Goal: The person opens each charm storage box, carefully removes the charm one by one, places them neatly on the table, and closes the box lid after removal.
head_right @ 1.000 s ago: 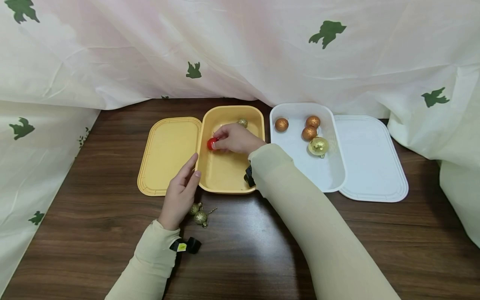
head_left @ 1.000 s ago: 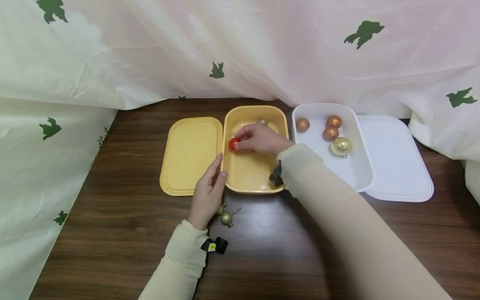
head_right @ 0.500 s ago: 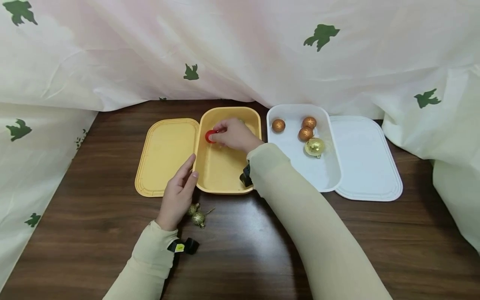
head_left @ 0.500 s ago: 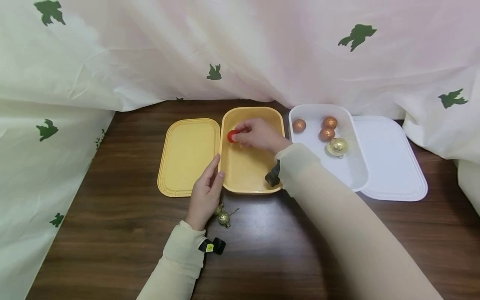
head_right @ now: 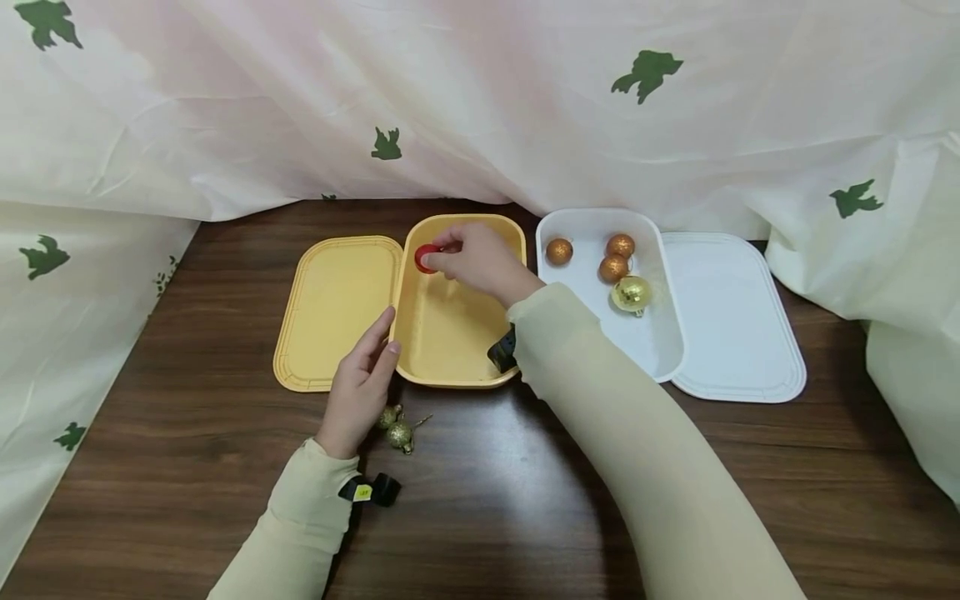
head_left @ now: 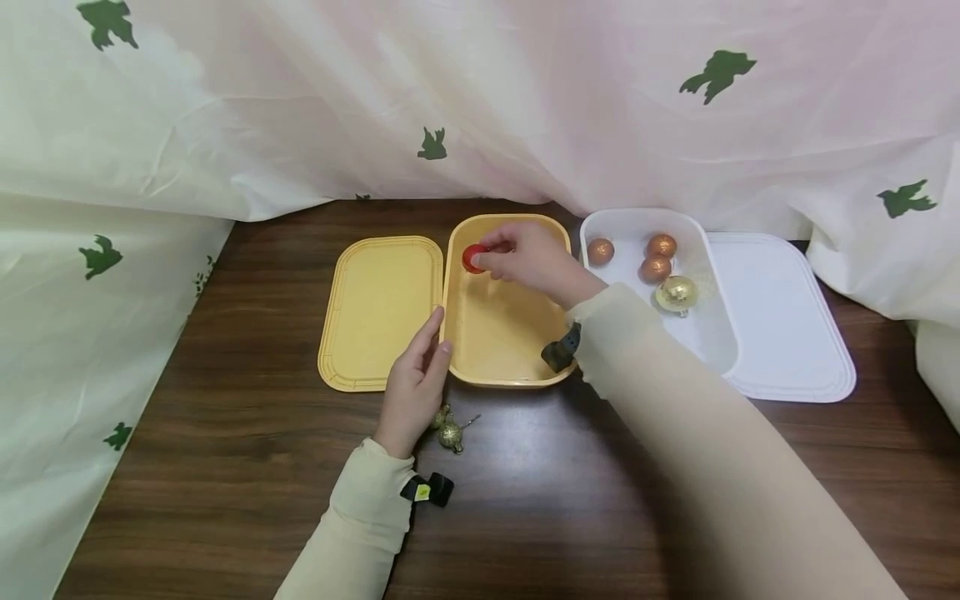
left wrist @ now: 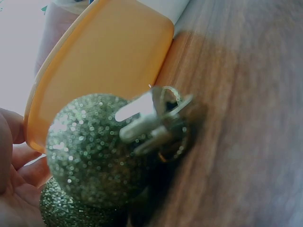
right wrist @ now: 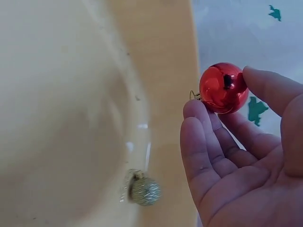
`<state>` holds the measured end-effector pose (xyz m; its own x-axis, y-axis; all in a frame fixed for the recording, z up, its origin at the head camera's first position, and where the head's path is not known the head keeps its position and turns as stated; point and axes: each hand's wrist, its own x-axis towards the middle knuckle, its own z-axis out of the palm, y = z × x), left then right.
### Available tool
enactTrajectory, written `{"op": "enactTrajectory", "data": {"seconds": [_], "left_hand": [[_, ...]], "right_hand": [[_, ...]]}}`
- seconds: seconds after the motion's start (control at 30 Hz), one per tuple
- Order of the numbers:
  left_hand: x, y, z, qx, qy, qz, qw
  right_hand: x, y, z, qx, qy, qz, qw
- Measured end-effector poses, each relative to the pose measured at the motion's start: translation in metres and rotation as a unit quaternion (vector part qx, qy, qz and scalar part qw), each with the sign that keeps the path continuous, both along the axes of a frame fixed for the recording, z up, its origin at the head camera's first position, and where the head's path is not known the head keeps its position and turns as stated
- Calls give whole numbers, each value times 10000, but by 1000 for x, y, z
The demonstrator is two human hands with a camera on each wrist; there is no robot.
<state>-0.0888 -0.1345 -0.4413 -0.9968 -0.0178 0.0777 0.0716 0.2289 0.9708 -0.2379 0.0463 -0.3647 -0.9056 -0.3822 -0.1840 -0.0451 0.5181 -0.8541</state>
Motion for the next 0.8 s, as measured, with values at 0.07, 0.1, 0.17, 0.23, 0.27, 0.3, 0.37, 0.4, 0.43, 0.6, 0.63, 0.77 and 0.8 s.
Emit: {"op": "enactTrajectory", "data": {"seconds": [0.07, 0.1, 0.17, 0.23, 0.27, 0.3, 0.37, 0.4, 0.43, 0.6, 0.63, 0.77, 0.8], "left_hand": [[0, 0, 0, 15, -12, -16, 10000], [0, 1, 0, 19, -46, -9, 10000], [0, 1, 1, 49, -63, -2, 10000], [1, 1, 1, 40, -54, 13, 10000], [1, 1, 2, 34, -37, 11, 10000], [1, 1, 2, 27, -32, 14, 10000], [1, 1, 2, 26, 11, 1, 10000], [1, 1, 2, 18, 27, -5, 10000], [1, 1, 2, 16, 46, -8, 10000], [2, 1, 2, -3, 57, 18, 10000], [2, 1, 2, -10, 50, 26, 10000], [1, 1, 1, -2, 25, 29, 10000], [1, 1, 1, -7, 21, 28, 10000]], "right_hand": [[2, 2, 3, -29, 66, 5, 10000], [3, 2, 5, -39, 96, 23, 9999], [6, 4, 8, -36, 167, 75, 9998], [9, 5, 11, -30, 254, 142, 9996], [10, 7, 13, -31, 308, 185, 9993], [11, 8, 14, -36, 365, 220, 9991], [15, 10, 18, -38, 499, 276, 9984], [16, 12, 20, -40, 557, 301, 9980], [18, 13, 23, -44, 618, 321, 9976], [30, 18, 35, -90, 725, 366, 9967], [33, 19, 36, -113, 717, 380, 9966], [44, 24, 40, -222, 730, 430, 9962], [47, 25, 40, -223, 750, 427, 9960]]}}
